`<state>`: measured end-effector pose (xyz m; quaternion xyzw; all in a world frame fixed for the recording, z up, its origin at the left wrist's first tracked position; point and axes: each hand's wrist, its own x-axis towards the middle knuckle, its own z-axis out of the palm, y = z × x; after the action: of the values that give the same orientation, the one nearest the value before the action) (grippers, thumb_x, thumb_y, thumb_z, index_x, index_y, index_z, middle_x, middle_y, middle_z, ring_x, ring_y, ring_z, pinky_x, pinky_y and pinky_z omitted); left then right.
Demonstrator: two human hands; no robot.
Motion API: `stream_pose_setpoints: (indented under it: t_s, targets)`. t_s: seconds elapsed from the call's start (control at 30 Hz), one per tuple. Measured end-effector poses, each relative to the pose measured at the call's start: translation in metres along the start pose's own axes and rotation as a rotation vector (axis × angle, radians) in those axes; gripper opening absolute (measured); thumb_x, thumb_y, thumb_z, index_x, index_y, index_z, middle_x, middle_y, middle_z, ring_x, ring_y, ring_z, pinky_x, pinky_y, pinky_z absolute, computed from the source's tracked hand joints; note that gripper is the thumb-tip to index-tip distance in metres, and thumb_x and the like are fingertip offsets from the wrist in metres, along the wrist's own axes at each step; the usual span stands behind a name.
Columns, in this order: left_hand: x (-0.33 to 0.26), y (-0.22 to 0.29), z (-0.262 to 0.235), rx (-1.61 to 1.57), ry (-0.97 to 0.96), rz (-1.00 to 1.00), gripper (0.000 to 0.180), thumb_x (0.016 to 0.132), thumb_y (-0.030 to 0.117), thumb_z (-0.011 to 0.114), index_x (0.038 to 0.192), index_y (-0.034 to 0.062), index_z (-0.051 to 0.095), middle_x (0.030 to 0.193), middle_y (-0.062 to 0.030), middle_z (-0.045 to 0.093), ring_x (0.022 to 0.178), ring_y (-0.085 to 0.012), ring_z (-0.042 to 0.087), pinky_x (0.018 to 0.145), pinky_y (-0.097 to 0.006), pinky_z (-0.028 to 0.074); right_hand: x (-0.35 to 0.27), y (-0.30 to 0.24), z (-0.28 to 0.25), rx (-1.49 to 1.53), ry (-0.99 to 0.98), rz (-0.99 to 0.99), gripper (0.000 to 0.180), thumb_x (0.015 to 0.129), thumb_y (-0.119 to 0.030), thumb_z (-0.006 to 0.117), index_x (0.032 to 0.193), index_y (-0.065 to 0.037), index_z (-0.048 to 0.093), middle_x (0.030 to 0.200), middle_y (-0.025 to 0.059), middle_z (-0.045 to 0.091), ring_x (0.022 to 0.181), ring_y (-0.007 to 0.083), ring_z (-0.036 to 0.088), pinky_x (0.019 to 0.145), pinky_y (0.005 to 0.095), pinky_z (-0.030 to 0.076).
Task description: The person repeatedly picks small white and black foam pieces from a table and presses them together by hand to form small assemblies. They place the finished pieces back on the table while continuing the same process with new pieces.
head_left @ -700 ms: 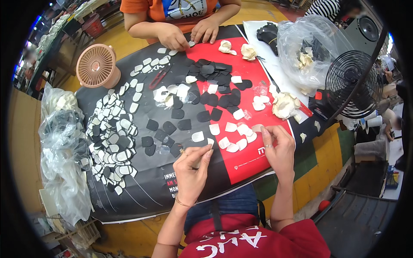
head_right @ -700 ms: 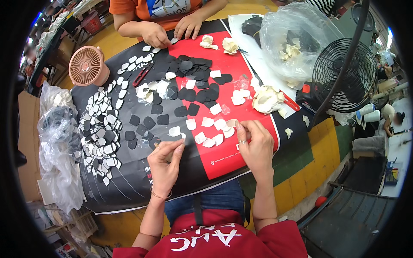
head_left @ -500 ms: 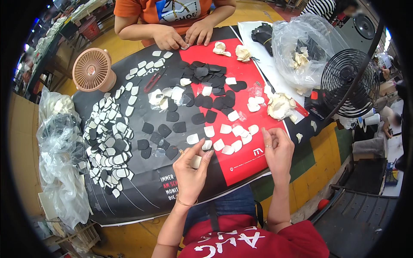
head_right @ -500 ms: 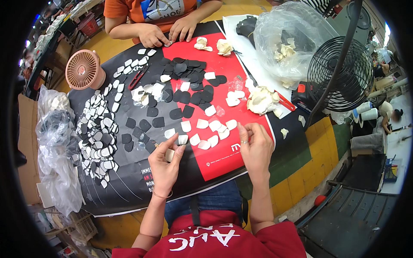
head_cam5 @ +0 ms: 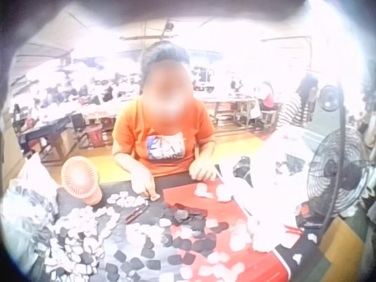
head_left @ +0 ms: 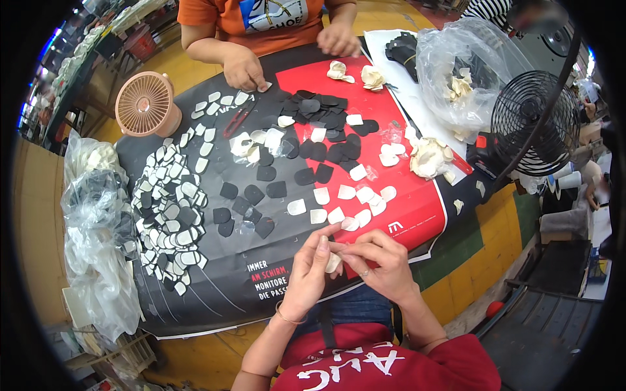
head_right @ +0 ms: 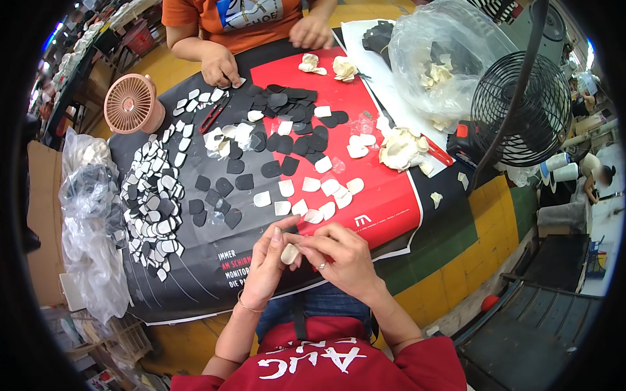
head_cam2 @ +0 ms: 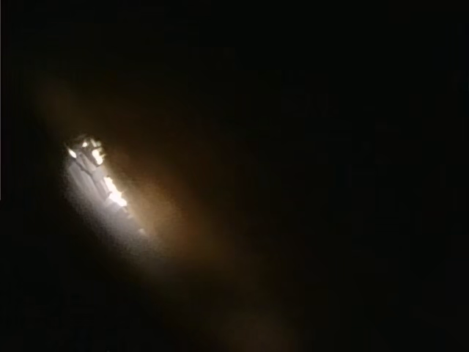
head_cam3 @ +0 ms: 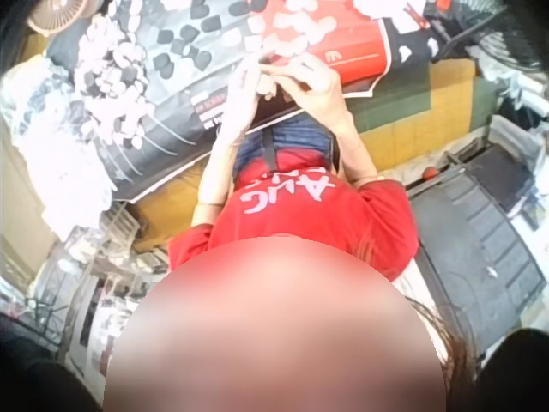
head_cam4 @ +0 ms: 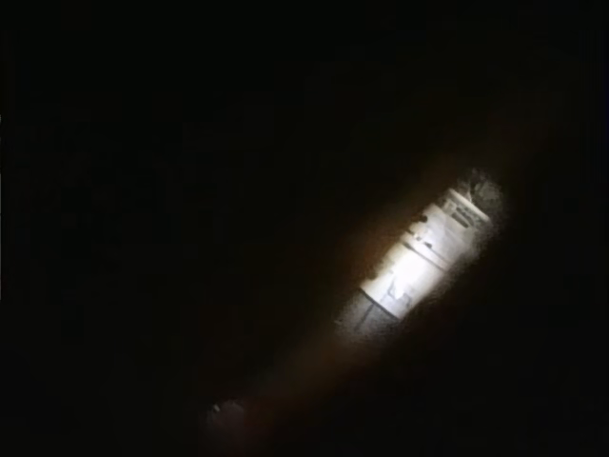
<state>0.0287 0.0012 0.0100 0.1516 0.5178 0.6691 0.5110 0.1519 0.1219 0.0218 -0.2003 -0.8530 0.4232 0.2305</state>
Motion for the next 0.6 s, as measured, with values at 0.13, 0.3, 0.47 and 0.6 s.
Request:
stream_pose_setpoints:
  t_s: [0.13,0.3,0.47,0.6]
  targets:
    - [0.000,0.001,0.000,-0.012,-0.050,0.014,0.044,0.109,0.022,0.040,0.146,-0.0005,0.044,0.115,-0.0122,0.067,0.085,-0.0107,0.060,0.075,-0.025,0.048,0.003,0.012,-0.022,-0.107,0.281,0.024,0.010,0.089,-0.005,0.073,0.098,-0.003,0.077,0.086,0.0101,0.067,0.075,0.0224,0.068,0.066,0.0331,0.055]
    - [0.001,0.007,-0.004,-0.108,-0.059,0.042,0.051,0.100,-0.001,0.037,0.151,-0.0027,0.033,0.139,-0.0209,0.055,0.123,-0.0267,0.060,0.104,-0.035,0.047,0.016,0.033,-0.045,-0.762,0.481,0.189,0.048,0.092,-0.024,0.073,0.132,0.001,0.061,0.131,0.0194,0.059,0.116,0.0367,0.059,0.099,0.0468,0.044]
    - [-0.002,0.009,-0.006,-0.191,0.008,0.099,0.047,0.102,0.000,0.050,0.148,-0.0022,0.039,0.137,-0.0204,0.057,0.127,-0.0279,0.059,0.108,-0.037,0.049,0.011,0.017,-0.030,-0.511,0.216,0.005,0.051,0.090,-0.027,0.075,0.131,-0.001,0.062,0.135,0.0178,0.057,0.119,0.0351,0.058,0.101,0.0463,0.043]
    - [-0.003,0.010,-0.015,-0.017,0.004,0.086,0.040,0.101,-0.001,0.054,0.140,-0.0054,0.048,0.133,-0.0176,0.060,0.122,-0.0221,0.062,0.103,-0.034,0.051,0.007,-0.002,-0.001,-0.202,-0.074,-0.230,0.035,0.083,-0.016,0.080,0.117,-0.013,0.073,0.120,0.0093,0.066,0.100,0.0238,0.067,0.082,0.0382,0.053]
